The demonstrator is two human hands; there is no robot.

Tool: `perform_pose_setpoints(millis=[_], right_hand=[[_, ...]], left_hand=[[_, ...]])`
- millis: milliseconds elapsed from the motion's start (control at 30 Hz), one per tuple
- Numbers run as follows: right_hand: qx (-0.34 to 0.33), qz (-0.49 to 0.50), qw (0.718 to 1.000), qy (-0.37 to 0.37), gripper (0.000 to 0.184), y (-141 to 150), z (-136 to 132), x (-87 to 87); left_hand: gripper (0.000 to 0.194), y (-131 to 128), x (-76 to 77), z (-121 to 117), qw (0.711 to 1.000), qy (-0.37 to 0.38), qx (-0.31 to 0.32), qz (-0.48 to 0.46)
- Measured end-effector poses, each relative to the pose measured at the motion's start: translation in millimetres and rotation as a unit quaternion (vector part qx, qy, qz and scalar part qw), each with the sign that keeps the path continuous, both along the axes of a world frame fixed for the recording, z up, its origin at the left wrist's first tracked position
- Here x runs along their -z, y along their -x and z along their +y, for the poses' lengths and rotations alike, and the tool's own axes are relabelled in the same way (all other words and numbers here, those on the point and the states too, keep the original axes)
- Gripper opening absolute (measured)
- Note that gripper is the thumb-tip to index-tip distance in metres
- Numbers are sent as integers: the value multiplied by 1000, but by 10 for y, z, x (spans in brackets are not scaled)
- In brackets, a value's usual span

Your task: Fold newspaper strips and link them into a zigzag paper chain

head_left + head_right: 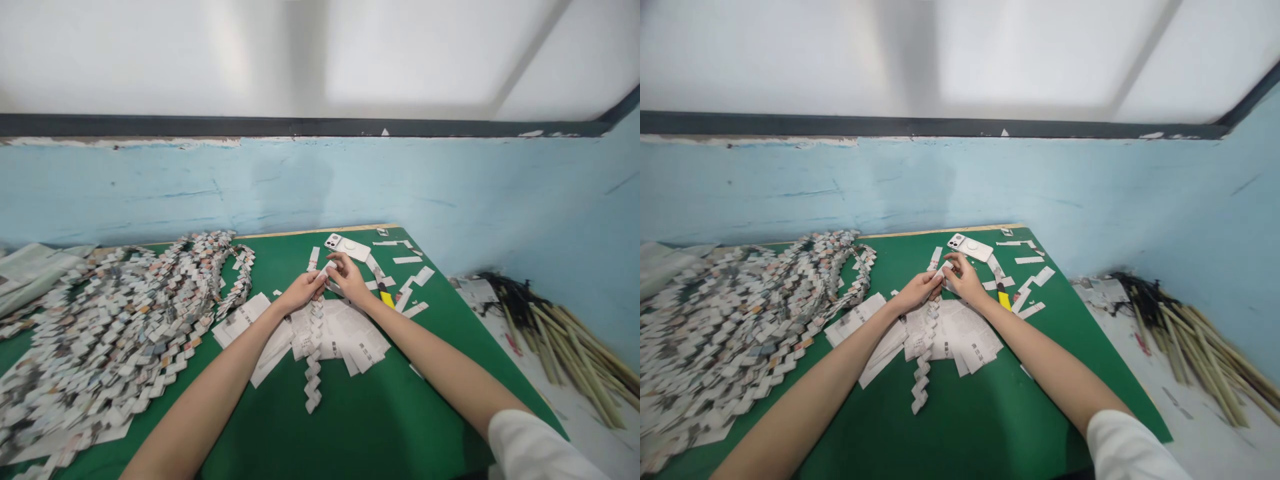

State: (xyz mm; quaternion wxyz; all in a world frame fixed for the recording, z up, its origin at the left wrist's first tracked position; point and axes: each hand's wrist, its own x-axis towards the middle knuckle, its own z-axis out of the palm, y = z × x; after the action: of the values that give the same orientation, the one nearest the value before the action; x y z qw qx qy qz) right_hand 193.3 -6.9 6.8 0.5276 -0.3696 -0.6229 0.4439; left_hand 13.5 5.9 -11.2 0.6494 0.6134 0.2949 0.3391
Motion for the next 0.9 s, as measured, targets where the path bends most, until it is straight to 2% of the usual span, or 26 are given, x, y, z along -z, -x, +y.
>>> perform_pose_setpoints(millis=[167, 267, 333, 567, 700, 900], right_hand=[[53, -56, 997, -12, 28, -17, 27, 33], [78, -90, 993, -20, 44, -19, 39, 34], [88, -90, 992, -21, 48, -14, 43, 33], [113, -98, 989, -5, 44, 2, 27, 54], [135, -121, 983, -22, 41, -4, 21, 63], [91, -65, 993, 29, 37, 12, 8, 29]], left_hand=[[45, -5, -33, -18, 1000, -6, 3, 2], [47, -8, -90, -40, 1000, -4, 10, 6], [47, -9, -126, -54, 1000, -6, 16, 11], [43, -30, -157, -85, 997, -49, -16, 50], [41, -43, -155, -93, 996, -67, -27, 60], [49, -45, -87, -69, 999, -18, 3, 42]])
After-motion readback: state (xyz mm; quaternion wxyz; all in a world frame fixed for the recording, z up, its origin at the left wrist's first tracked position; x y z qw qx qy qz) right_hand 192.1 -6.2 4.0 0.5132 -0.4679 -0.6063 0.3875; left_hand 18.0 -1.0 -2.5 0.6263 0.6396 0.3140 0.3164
